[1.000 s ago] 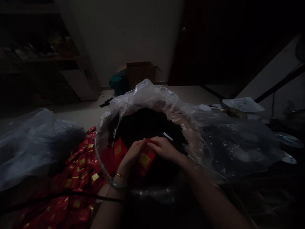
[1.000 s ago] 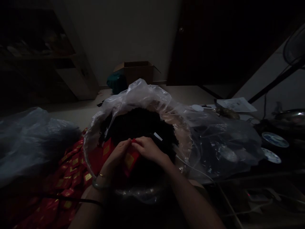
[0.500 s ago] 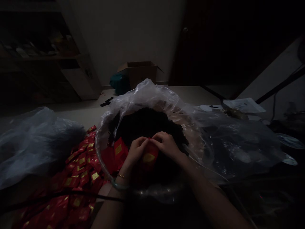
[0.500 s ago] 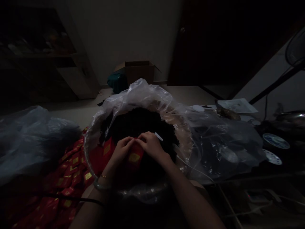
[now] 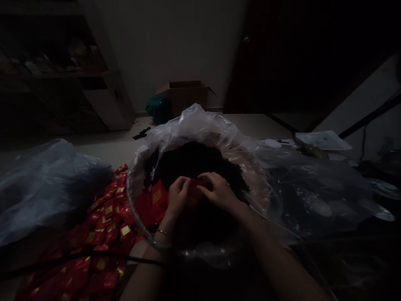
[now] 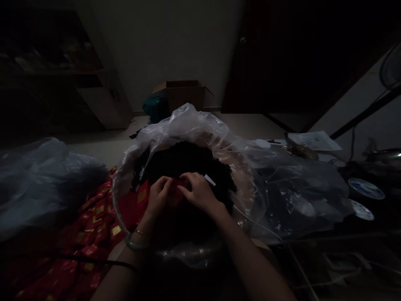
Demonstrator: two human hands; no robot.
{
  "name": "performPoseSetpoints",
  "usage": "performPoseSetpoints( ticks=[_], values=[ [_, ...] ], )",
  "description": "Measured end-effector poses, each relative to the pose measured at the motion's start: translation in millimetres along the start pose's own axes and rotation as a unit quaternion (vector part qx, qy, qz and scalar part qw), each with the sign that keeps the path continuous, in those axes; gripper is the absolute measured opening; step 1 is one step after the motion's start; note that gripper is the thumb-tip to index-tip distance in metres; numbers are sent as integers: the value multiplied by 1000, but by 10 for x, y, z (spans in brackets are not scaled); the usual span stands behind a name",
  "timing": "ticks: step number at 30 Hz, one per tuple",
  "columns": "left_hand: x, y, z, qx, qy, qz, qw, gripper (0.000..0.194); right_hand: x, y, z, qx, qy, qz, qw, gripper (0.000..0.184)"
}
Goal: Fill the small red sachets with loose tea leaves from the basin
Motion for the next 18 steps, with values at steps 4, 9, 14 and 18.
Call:
performPoseSetpoints(
  ticks=[4, 9, 14, 18],
  values=[
    [-22, -10, -8, 8, 17, -7, 1000, 23, 1, -24, -38, -19, 68, 6, 998, 17],
    [1, -5, -18, -29, 20, 13, 999, 26, -10, 3, -25, 15, -18, 7, 1000, 19],
    [0, -3, -14, -37, 6, 10, 999, 25, -19, 40, -8, 13, -50, 56, 997, 16],
    [-20, -3, -22, -14, 15, -4, 1000, 23, -16, -10, -38, 9, 23, 22, 999, 19]
  ],
)
Point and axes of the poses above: each hand's wrist, its own x-axis towards the middle knuckle, its own z-axis out of the back of the hand, y = z × x, the point moved 1 cm from there along x, towards the middle knuckle, and after that the axes turned 2 degrees about -x, right-handed, at the moved point
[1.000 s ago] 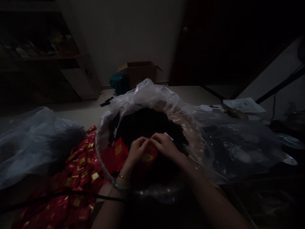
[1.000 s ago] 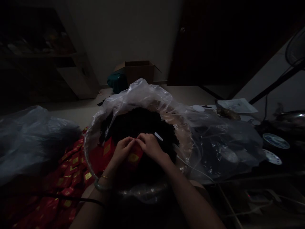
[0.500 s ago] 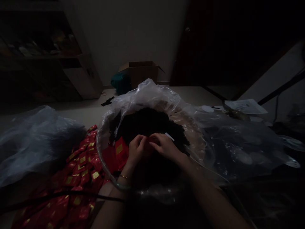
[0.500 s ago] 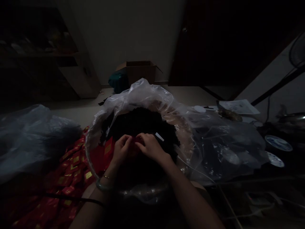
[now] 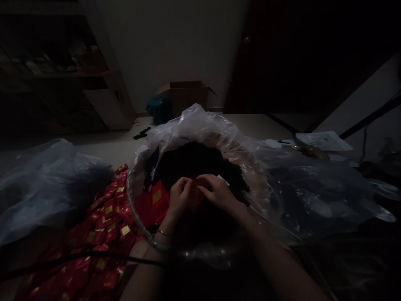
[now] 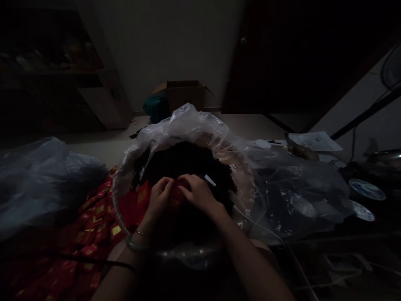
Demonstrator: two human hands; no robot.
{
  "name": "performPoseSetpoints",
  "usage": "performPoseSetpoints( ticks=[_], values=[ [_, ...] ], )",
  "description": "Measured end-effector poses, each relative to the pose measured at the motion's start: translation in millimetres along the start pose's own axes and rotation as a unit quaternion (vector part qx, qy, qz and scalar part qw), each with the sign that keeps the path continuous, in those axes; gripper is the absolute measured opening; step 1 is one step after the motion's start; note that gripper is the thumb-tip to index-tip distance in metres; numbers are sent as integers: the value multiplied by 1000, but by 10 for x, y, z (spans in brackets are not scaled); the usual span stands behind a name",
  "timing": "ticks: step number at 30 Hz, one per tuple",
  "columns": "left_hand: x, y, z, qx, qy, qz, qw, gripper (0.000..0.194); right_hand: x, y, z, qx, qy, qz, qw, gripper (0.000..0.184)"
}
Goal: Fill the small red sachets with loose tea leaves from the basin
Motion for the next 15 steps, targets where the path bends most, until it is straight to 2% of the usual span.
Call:
performPoseSetpoints(
  ticks=[3, 6, 9, 13, 15],
  values=[
    [-10, -16, -7, 13, 15, -7, 1000, 23, 2, -7, 0, 13, 41, -19, 999, 24],
    [-10, -27, -9, 10, 18, -8, 1000, 23, 4, 21, 17, 43, 47, -33, 997, 25],
    [-2, -8, -11, -3, 5, -4, 1000, 23, 7, 34, 8, 66, 1, -43, 997, 29],
    [6, 32, -7, -34, -31, 6, 999, 25, 27, -14, -42, 127, -119, -93, 980, 47],
    [6, 32, 2, -54, -47, 14, 997, 26, 45, -47, -60, 176, -113, -146, 967, 44]
  ],
)
Point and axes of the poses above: each hand's wrist, its own x-axis towards the middle knuckle, its own z-axis out of the back of the hand, y = z × x, the point moved 1 cm from there along x, towards the middle knuckle, and after that the axes turned 2 degrees about -x, right-handed, at the moved point
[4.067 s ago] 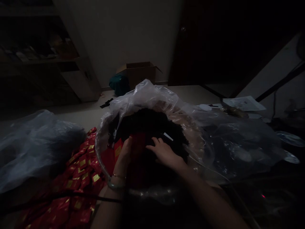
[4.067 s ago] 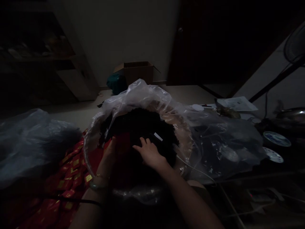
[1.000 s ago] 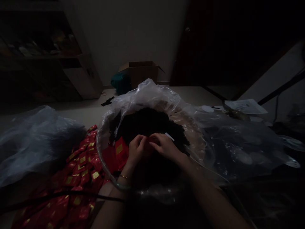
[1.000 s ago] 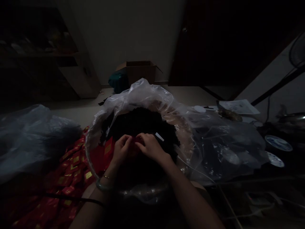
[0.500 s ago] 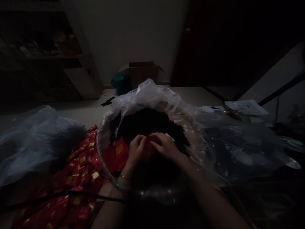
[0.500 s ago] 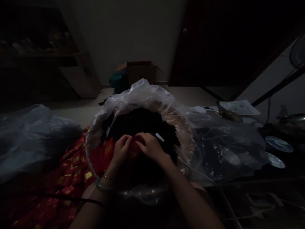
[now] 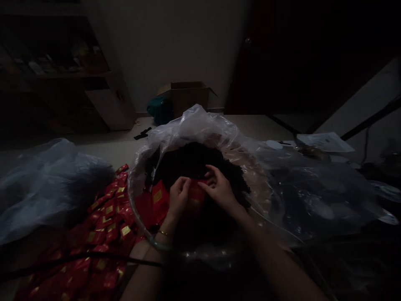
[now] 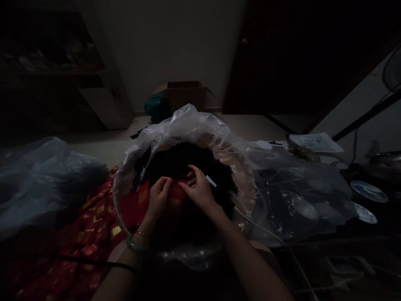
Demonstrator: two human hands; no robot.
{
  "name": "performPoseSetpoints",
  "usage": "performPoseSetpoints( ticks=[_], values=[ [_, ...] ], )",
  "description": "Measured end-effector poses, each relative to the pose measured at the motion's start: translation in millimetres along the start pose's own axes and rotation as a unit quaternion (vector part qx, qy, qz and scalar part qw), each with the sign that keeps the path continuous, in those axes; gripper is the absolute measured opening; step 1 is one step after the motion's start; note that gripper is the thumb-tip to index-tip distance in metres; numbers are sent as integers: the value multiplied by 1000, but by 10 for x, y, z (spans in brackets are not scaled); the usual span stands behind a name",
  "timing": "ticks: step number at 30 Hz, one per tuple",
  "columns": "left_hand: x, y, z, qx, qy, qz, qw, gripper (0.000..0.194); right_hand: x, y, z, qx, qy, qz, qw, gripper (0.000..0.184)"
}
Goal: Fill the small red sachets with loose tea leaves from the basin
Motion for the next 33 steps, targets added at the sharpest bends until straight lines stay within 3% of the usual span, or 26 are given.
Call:
performPoseSetpoints(
  ticks=[3, 8, 12, 18, 22, 25, 29, 31, 33],
  values=[
    [2, -26, 14, -39, -14, 21, 999, 28, 25, -7, 10, 41, 55, -84, 994, 26],
    [1, -42, 20, -81, 38, 101, 991, 33, 28, 44, 57, 82, 53, -111, 989, 27],
    [-7, -23, 26, -81, 50, 119, 988, 33, 14, 67, 48, 98, 112, -141, 979, 26],
    [16, -11, 23, -118, 64, 147, 980, 34, 17, 51, 55, 95, 99, -128, 982, 22],
    [-33, -52, 22, -225, 151, 231, 934, 34, 5, -8, -2, 101, 70, -101, 987, 22],
    [-95, -111, 46, -249, 217, 270, 904, 41, 9, -30, -39, 49, 38, -56, 996, 20],
    [-98, -147, 72, -296, 253, 290, 874, 56, 117, -78, 105, -69, 57, 28, 996, 19],
    [-75, -139, 74, -314, 250, 302, 865, 55, 198, -174, 286, -171, 43, 15, 984, 23],
    [-61, -130, 69, -313, 241, 313, 863, 47, 258, -319, 482, -306, 47, -34, 950, 31]
  ],
)
Point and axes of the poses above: each hand's wrist, its own x-axis towards the middle knuckle, its own z-axis out of the back of the hand, y = z × x, the point moved 1 cm from there along x, towards the middle knuckle, and after that the axes turned 2 degrees about -x, right-handed, at the moved point
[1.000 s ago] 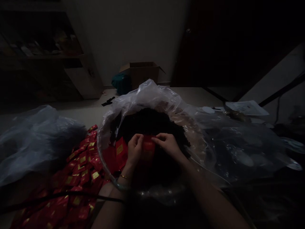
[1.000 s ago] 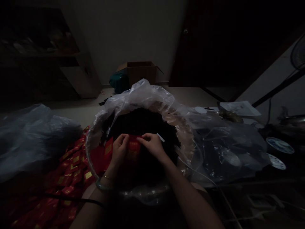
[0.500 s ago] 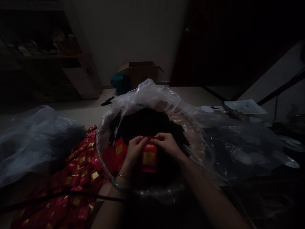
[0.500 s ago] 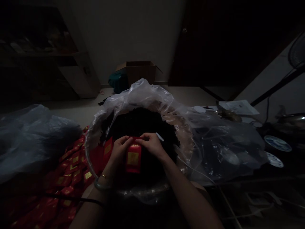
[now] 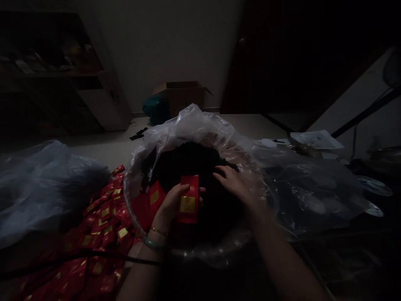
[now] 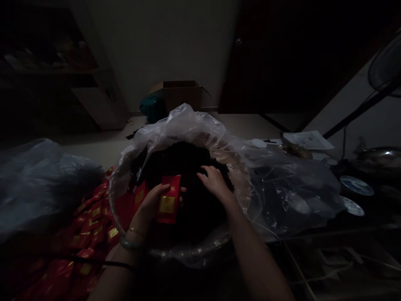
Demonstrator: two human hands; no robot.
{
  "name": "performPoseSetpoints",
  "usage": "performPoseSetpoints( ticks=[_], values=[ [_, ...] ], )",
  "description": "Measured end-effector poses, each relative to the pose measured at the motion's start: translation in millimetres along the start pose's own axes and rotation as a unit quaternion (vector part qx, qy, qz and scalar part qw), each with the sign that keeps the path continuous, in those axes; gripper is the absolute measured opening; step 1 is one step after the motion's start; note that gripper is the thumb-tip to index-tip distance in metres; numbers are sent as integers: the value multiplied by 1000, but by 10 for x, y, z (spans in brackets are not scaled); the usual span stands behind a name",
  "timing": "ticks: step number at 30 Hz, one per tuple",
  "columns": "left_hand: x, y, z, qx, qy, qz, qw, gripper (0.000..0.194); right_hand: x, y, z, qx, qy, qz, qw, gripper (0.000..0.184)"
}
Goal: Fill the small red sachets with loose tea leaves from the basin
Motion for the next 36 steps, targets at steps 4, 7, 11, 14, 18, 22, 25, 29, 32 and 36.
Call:
performPoseSetpoints(
  ticks=[4, 7, 11, 14, 18, 22, 25, 29, 32, 36],
  values=[
    [4, -4, -15, 13, -31, -18, 999, 32, 31, -364, 7, -125, 178, -82, 973, 34],
    [12, -10, -13, 34, -51, -36, 997, 33, 30, -428, -34, -124, 218, -87, 964, 28],
    [27, -8, 22, 58, -78, -52, 994, 40, 46, -377, -32, -113, 219, -70, 967, 22],
    [25, 8, 36, 56, -62, -54, 995, 41, 63, -347, -23, -66, 221, -40, 972, 22],
    [24, 32, 46, 30, -23, -43, 998, 37, 77, -356, -51, -28, 199, -46, 979, 40],
    [32, 32, 56, 12, -10, -43, 999, 33, 69, -377, -78, -40, 191, -60, 979, 37],
    [30, 12, 49, 5, -5, -48, 999, 33, 59, -368, -93, -36, 203, -60, 977, 35],
    [19, -10, 35, 7, -3, -48, 999, 32, 69, -315, -106, -16, 205, -75, 976, 35],
    [17, -11, 37, 13, -10, -52, 999, 34, 81, -254, -59, 26, 170, -92, 981, 31],
    [28, 12, 37, 43, -25, -46, 998, 38, 21, -91, 138, 165, 111, -74, 977, 33]
  ],
)
Point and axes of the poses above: each hand's wrist, its own x-axis towards the middle knuckle, its own z-axis out of the back of the hand, y = z × x, the point moved 1 cm from there along x, towards the middle knuckle, and after that the axes turned 2 degrees about -x, right-handed, at the moved point
